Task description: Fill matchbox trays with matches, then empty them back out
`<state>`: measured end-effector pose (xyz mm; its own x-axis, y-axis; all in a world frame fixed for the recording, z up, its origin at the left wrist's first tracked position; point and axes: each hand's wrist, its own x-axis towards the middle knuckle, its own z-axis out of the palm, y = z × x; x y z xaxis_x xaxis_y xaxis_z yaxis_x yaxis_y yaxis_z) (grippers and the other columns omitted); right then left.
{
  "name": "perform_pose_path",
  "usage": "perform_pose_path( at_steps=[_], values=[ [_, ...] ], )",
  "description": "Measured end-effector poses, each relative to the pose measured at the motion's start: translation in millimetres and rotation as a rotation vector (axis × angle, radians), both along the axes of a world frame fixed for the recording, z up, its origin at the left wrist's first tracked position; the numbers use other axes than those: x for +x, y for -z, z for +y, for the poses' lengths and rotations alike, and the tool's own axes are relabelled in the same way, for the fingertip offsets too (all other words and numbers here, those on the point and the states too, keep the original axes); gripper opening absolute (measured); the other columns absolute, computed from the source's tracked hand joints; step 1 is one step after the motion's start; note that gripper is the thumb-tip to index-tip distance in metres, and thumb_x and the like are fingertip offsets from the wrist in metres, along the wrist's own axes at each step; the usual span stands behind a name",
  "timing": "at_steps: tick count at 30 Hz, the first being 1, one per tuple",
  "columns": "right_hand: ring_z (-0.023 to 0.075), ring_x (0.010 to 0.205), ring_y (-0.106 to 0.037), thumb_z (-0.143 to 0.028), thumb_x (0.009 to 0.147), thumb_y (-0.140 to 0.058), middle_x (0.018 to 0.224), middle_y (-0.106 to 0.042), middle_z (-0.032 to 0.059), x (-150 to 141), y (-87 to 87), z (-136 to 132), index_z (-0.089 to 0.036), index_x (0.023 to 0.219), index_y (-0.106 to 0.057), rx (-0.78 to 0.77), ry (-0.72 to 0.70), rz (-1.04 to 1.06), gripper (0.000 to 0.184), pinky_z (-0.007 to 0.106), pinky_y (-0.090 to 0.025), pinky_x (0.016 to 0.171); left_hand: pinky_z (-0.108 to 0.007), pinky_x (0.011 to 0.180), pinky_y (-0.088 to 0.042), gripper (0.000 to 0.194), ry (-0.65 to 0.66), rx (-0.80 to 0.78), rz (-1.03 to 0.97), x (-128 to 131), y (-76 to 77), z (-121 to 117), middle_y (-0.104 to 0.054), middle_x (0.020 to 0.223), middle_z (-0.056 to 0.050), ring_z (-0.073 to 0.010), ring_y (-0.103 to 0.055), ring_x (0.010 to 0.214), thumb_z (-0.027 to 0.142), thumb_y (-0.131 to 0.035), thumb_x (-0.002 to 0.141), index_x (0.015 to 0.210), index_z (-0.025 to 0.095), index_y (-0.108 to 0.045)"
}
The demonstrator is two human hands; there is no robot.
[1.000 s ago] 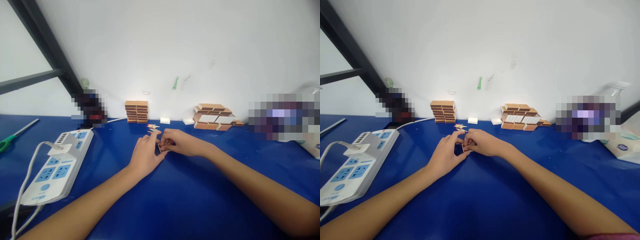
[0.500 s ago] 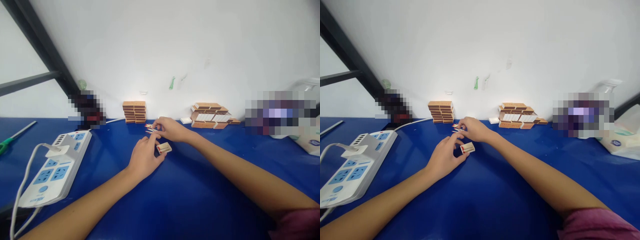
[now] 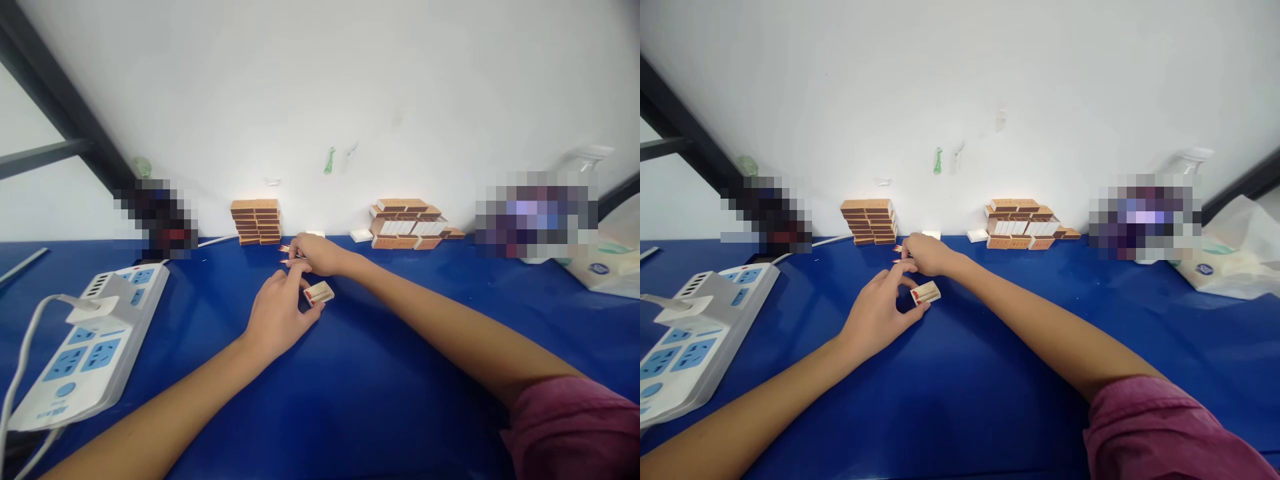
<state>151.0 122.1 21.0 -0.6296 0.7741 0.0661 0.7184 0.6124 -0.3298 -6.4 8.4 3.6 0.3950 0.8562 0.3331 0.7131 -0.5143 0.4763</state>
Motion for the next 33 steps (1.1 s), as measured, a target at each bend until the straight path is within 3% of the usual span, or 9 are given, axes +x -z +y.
perform_pose_path(
  at_steps=[4,7,9,13,20,27,33],
  values=[
    [0.0162,0.074,-0.061,-0.014,0.092,-0.064,0.086,-0.074,0.0084,0.1,-5.8,-4.7,-0.011,0.088,-0.073,-0.056,-0.049,-0.026,0.01,0.025,-0.037,0.066,-0.041,0.082,-0.051,0.059,-0.002,-0.017,0.003,0.3,-2.1,0.3,-0.077,0.101,0.002,-0.027,-0.063,0.097,0.024,-0.076,0.084,0.134,0.027,-0.045],
    [0.0144,0.066,-0.054,-0.024,0.099,-0.059,0.075,-0.07,0.0065,10.7,-8.6,-10.8,-0.013,0.08,-0.07,-0.067,-0.06,-0.054,0.025,0.027,-0.034,0.063,-0.042,0.084,-0.051,0.056,-0.019,-0.017,0.02,0.2,-3.9,0.4,-0.077,0.102,0.002,-0.0284,-0.063,0.1,0.025,-0.075,0.085,0.133,0.027,-0.046],
    [0.0149,0.067,-0.053,-0.031,0.102,-0.058,0.078,-0.069,0.0067,23.2,-12.0,-17.3,-0.014,0.081,-0.068,-0.066,-0.034,-0.037,0.029,0.027,-0.033,0.063,-0.043,0.085,-0.051,0.055,-0.026,-0.015,0.02,-0.1,-4.7,0.3,-0.078,0.103,0.001,-0.0287,-0.064,0.101,0.024,-0.075,0.085,0.132,0.027,-0.046],
    [0.017,0.077,-0.058,-0.032,0.1,-0.06,0.088,-0.069,0.0064,48.8,-21.9,-40.0,-0.016,0.089,-0.067,-0.095,0.055,0.051,0.021,0.027,-0.038,0.067,-0.044,0.088,-0.052,0.067,-0.025,-0.022,-0.006,-0.4,-3.8,-0.3,-0.078,0.105,0.001,-0.0286,-0.066,0.103,0.024,-0.076,0.085,0.141,0.027,-0.04],
    [0.0167,0.085,-0.059,-0.029,0.103,-0.056,0.105,-0.063,0.0074,49.9,-17.1,-80.3,-0.017,0.097,-0.064,-0.192,-0.05,0.082,0.015,0.029,-0.044,0.076,-0.044,0.087,-0.053,0.072,-0.01,-0.006,-0.018,-0.1,-2.3,0.7,-0.078,0.107,-0.002,-0.0284,-0.069,0.101,0.029,-0.076,0.086,0.146,0.026,-0.036],
    [0.0146,0.077,-0.053,-0.023,0.097,-0.066,0.088,-0.061,0.0018,57.3,-14.8,-67.0,-0.018,0.094,-0.065,-0.05,0.004,0.182,0.006,0.027,-0.039,0.071,-0.045,0.092,-0.052,0.072,-0.001,-0.02,-0.002,-0.9,-2.9,2.5,-0.078,0.108,-0.001,-0.0282,-0.067,0.104,0.026,-0.077,0.084,0.145,0.026,-0.038],
    [0.017,0.084,-0.057,-0.027,0.102,-0.057,0.093,-0.064,0.0058,66.0,3.0,-54.0,-0.016,0.091,-0.065,-0.1,0.015,0.145,0.017,0.029,-0.041,0.077,-0.046,0.093,-0.052,0.071,0.006,-0.03,-0.002,-0.8,-3.6,1.6,-0.077,0.108,0.0,-0.028,-0.066,0.104,0.024,-0.076,0.084,0.144,0.027,-0.039]
  ],
)
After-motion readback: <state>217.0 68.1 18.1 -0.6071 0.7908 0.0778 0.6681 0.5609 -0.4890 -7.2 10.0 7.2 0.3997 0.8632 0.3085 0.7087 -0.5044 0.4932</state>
